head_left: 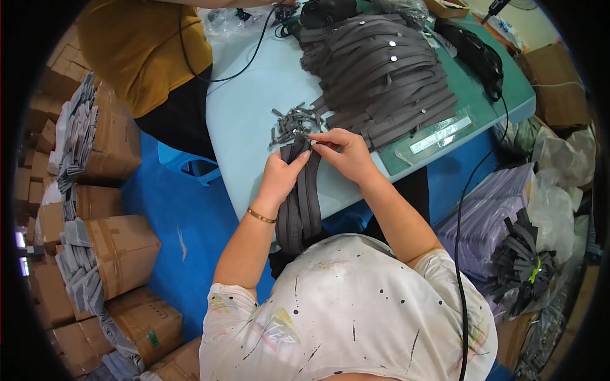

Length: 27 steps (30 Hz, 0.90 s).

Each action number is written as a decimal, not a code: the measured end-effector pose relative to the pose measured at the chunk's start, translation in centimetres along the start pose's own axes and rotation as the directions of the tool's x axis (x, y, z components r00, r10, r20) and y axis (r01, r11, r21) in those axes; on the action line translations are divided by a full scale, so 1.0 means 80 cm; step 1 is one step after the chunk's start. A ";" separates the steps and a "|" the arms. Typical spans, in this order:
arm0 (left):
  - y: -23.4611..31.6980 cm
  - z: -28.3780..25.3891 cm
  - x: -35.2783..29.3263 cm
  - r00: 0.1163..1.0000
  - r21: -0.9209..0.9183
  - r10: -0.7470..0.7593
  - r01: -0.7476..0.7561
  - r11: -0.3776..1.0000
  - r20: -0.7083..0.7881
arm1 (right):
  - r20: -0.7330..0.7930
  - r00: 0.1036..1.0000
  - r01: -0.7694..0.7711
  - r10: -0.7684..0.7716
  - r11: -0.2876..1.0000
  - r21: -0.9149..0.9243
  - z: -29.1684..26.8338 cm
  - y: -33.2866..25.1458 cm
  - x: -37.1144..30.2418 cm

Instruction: Manually attaching sliders to zipper tapes and bundling the finished zippers using a plastic strap.

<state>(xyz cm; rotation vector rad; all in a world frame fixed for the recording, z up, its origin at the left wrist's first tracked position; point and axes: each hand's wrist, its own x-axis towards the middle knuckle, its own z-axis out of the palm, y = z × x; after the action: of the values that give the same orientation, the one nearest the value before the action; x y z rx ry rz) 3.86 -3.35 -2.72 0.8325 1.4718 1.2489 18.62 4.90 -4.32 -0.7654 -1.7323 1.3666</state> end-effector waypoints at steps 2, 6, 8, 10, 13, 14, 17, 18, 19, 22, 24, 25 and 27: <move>-0.002 -0.002 0.001 1.000 0.055 -0.003 0.005 0.998 -0.025 | 0.026 1.000 0.002 0.000 0.998 -0.066 0.000 -0.003 0.000; -0.009 -0.004 0.005 1.000 0.086 0.031 -0.030 0.996 -0.007 | 0.046 0.999 0.030 -0.024 0.990 -0.136 -0.003 -0.002 0.000; -0.011 -0.005 0.006 0.999 0.082 0.047 -0.048 0.996 0.017 | 0.052 0.998 -0.014 0.023 0.986 -0.169 -0.005 -0.010 -0.002; -0.003 -0.001 0.004 1.000 0.120 0.029 -0.030 0.992 0.013 | 0.047 0.998 -0.043 0.051 0.987 -0.156 -0.006 -0.011 -0.004; 0.001 0.001 0.001 1.000 0.133 0.009 -0.011 0.991 0.013 | 0.050 0.995 -0.084 0.090 0.990 -0.110 -0.006 -0.010 -0.005; 0.002 0.001 0.001 1.000 0.107 0.006 -0.008 0.994 0.018 | 0.059 0.993 -0.100 0.104 0.992 -0.079 -0.006 -0.009 -0.005; 0.000 -0.008 0.004 0.993 0.194 -0.084 0.068 0.979 0.079 | 0.071 0.992 -0.103 0.107 0.993 -0.065 -0.009 -0.004 -0.004; 0.001 -0.008 0.004 0.993 0.194 -0.084 0.067 0.979 0.080 | 0.070 0.992 -0.102 0.107 0.993 -0.065 -0.010 -0.004 -0.004; 0.002 -0.007 0.003 0.994 0.192 -0.056 0.037 0.981 0.092 | 0.076 0.991 -0.108 0.113 0.991 -0.076 -0.011 -0.005 -0.003; 0.005 -0.005 0.001 0.994 0.150 -0.016 -0.001 0.989 0.110 | 0.093 0.986 -0.128 0.136 0.987 -0.094 -0.014 -0.011 -0.003; 0.005 -0.006 0.003 0.993 0.109 -0.002 -0.010 0.994 0.114 | 0.104 0.983 -0.142 0.152 0.985 -0.102 -0.015 -0.011 -0.002; 0.001 -0.009 0.005 0.992 0.090 -0.024 0.013 0.996 0.120 | 0.116 0.979 -0.162 0.170 0.984 -0.076 -0.015 -0.010 -0.002; 0.000 -0.011 0.007 0.991 0.071 -0.044 0.035 0.997 0.126 | 0.129 0.974 -0.181 0.186 0.982 -0.050 -0.015 -0.012 0.000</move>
<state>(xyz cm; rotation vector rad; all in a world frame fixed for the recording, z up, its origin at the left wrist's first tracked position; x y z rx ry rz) 2.84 -3.11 -2.85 0.9078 1.4283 1.1004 19.68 5.27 -3.29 -0.8909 -1.8323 1.5433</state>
